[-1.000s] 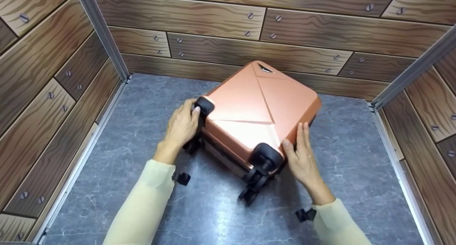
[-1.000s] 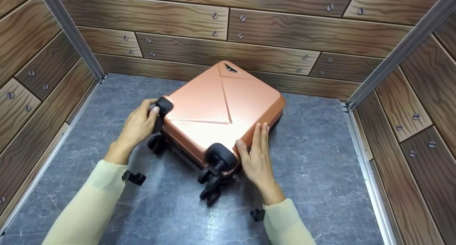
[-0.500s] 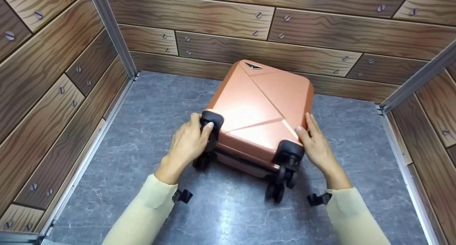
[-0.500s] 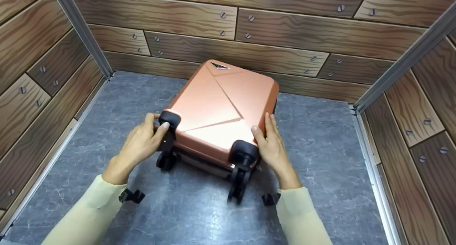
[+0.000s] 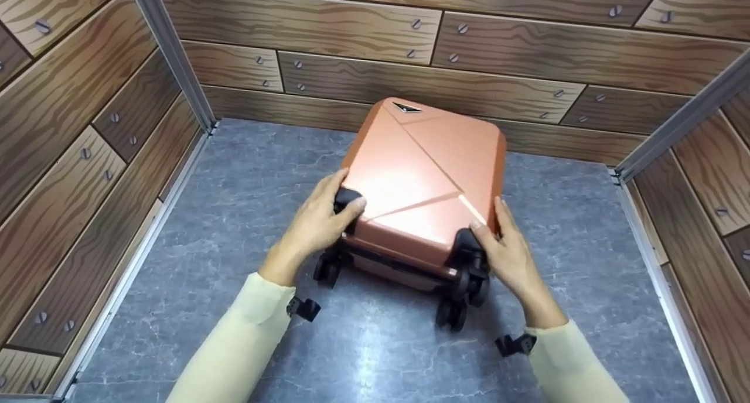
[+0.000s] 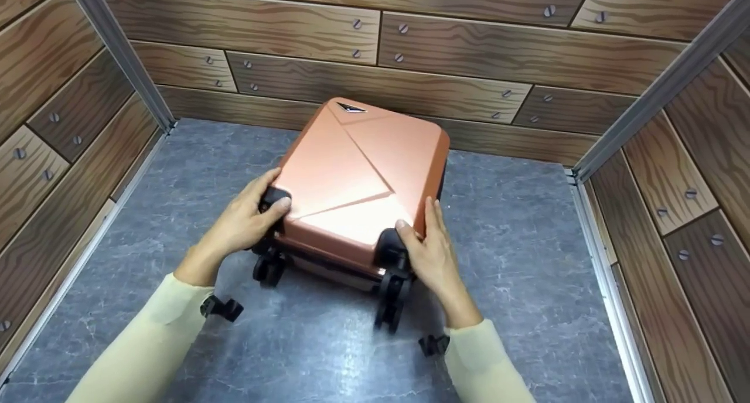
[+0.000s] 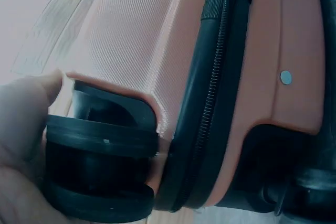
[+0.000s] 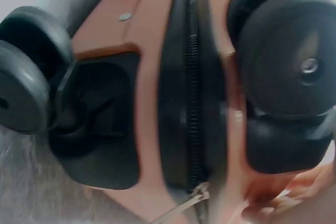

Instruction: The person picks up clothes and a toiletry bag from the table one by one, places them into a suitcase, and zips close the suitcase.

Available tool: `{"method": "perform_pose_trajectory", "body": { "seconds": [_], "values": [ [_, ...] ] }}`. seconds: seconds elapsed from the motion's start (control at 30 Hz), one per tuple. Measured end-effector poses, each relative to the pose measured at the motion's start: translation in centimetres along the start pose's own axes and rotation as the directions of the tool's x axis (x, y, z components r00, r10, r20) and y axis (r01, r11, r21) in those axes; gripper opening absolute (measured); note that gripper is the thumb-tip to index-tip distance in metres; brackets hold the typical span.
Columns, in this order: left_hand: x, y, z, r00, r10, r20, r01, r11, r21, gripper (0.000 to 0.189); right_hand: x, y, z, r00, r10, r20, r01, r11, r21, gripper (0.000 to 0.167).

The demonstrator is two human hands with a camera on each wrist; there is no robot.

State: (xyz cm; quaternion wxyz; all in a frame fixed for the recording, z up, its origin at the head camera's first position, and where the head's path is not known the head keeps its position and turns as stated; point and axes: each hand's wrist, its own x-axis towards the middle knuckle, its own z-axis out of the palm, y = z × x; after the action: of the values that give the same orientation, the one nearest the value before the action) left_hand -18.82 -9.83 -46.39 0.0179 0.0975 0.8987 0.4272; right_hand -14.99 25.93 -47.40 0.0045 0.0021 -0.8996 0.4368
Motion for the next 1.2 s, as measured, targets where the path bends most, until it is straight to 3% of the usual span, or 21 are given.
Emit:
{"method": "perform_pose_trajectory", "body": {
  "seconds": [0.23, 0.47, 0.57, 0.7, 0.8, 0.93, 1.03, 1.2],
  "values": [
    [-2.2, 2.4, 2.1, 0.996, -0.088, 0.028, 0.084, 0.990, 0.114, 0.119, 3.2, 1.9, -2.1, 0.998, -0.035, 0.057, 0.027, 0.989, 0.143, 0.075],
    [-2.6, 3.8, 3.2, 0.994, -0.106, -0.003, 0.106, 0.983, 0.153, 0.114, 5.2, 3.6, -3.2, 0.996, -0.075, 0.043, 0.065, 0.977, 0.202, 0.062],
    [-2.3, 3.7, 3.1, 0.996, -0.085, 0.004, 0.084, 0.986, 0.142, 0.107, 5.1, 4.4, -3.2, 0.999, -0.032, 0.031, 0.020, 0.946, 0.325, 0.057],
    [-1.9, 3.4, 3.0, 0.999, -0.020, 0.049, 0.013, 0.990, 0.141, 0.093, 4.2, 5.8, -3.2, 0.996, 0.080, 0.037, -0.087, 0.857, 0.508, 0.052],
    [-1.6, 3.4, 2.9, 0.997, 0.022, 0.069, -0.032, 0.988, 0.152, 0.090, 3.4, 6.8, -3.2, 0.994, 0.100, 0.050, -0.111, 0.898, 0.426, 0.052],
    [-1.4, 3.4, 2.9, 0.997, 0.030, 0.071, -0.042, 0.985, 0.168, 0.095, 2.8, 7.8, -3.1, 0.994, 0.035, 0.102, -0.059, 0.969, 0.241, 0.062],
    [-1.2, 3.4, 3.0, 0.997, 0.032, 0.065, -0.043, 0.984, 0.175, 0.097, 2.7, 8.1, -3.1, 0.992, 0.011, 0.128, -0.034, 0.983, 0.181, 0.061],
    [-1.1, 3.3, 3.1, 0.998, 0.045, 0.052, -0.053, 0.983, 0.173, 0.096, 2.4, 8.4, -3.8, 0.988, 0.050, 0.146, -0.060, 0.996, 0.067, 0.041]
  ]
}}
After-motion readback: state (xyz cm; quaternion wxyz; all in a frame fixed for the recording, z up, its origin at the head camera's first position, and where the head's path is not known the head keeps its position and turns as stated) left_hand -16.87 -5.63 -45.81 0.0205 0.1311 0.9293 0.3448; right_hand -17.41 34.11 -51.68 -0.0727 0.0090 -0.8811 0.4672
